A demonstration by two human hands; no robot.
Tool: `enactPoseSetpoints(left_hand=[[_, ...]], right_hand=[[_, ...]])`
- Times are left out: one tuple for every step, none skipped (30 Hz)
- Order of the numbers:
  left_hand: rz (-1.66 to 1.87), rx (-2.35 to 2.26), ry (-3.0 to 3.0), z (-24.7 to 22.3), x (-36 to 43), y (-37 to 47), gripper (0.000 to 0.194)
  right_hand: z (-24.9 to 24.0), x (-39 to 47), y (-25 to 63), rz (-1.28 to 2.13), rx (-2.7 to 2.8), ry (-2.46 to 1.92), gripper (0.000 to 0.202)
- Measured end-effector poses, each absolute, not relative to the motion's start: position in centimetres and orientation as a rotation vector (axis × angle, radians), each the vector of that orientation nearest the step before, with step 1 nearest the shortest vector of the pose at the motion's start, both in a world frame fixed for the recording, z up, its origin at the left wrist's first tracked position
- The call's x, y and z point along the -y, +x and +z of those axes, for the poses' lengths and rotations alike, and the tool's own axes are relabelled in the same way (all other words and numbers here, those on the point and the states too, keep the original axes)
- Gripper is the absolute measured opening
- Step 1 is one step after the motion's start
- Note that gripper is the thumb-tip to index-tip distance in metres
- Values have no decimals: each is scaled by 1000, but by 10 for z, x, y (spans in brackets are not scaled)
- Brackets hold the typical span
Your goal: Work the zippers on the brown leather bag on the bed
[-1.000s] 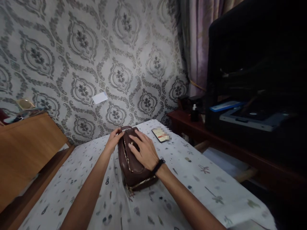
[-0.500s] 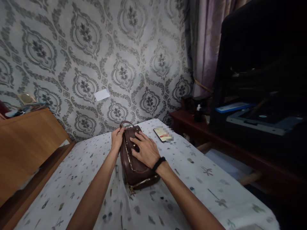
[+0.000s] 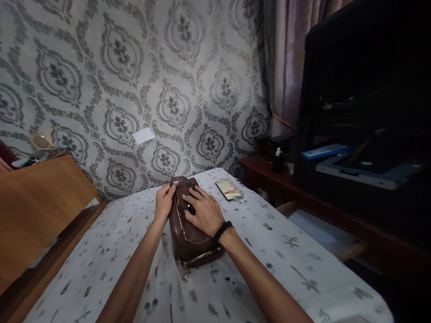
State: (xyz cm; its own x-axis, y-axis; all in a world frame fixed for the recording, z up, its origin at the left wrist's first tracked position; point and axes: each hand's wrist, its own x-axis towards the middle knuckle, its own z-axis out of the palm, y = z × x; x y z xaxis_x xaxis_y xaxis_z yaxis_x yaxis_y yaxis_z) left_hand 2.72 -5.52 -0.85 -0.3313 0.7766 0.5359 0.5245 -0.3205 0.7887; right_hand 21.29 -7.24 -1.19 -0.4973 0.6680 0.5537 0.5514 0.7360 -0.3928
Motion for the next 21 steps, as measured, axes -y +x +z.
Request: enactPoseSetpoints(left_hand=[[1711, -1675, 1674, -9, 58, 28, 38], [1715, -1664, 1673, -9, 60, 29, 38], [1719, -1654, 1667, -10, 61, 30, 39], [1725, -1643, 1657, -11, 63, 31, 40], [1731, -1632, 1643, -12, 63, 31, 41], [1737, -1621, 1627, -13, 63, 31, 42], [1742, -1609, 1610, -15, 63, 31, 43], [1746, -1597, 1594, -16, 63, 30, 44], [1748, -1587, 1578, -18, 62, 30, 45], [1751, -1578, 1565, -20, 61, 30, 46], [1755, -1573, 1555, -21, 60, 29, 47], [1763, -1571, 1546, -22, 58, 29, 48], [1773, -1572, 1539, -24, 57, 29, 48], [1784, -1578, 1535, -25, 56, 29, 47], [1795, -1586, 1534, -26, 55, 30, 46], [1804, -1597, 1537, -26, 54, 30, 45], [1811, -1609, 1545, -26, 53, 30, 44], [1815, -1619, 1558, -26, 52, 31, 43], [1817, -1628, 1575, -26, 52, 31, 42], [1815, -1635, 1595, -25, 52, 32, 41], [1808, -1642, 1618, -24, 53, 32, 41]], right_hand=[[-12, 72, 213, 217, 2224, -907, 43], [-12, 71, 213, 225, 2222, -902, 43], [-12, 70, 213, 237, 2222, -897, 44], [-11, 68, 214, 252, 2224, -891, 44], [-9, 65, 214, 271, 2228, -886, 46], [-8, 62, 214, 293, 2234, -883, 50], [-6, 58, 214, 315, 2241, -880, 56], [-4, 55, 215, 337, 2247, -875, 61], [-3, 51, 215, 357, 2254, -867, 66], [-2, 47, 214, 373, 2261, -855, 68], [-2, 44, 214, 384, 2268, -837, 68], [-1, 41, 214, 390, 2272, -814, 67], [-1, 39, 214, 391, 2274, -790, 66], [-2, 37, 214, 389, 2273, -767, 65], [-2, 36, 214, 387, 2274, -747, 64], [-2, 35, 214, 390, 2276, -734, 64], [-2, 34, 214, 396, 2280, -726, 65], [-3, 34, 214, 408, 2285, -724, 66], [-5, 33, 214, 422, 2285, -726, 67], [-7, 33, 214, 437, 2278, -728, 69], [-9, 33, 214, 451, 2263, -722, 69]])
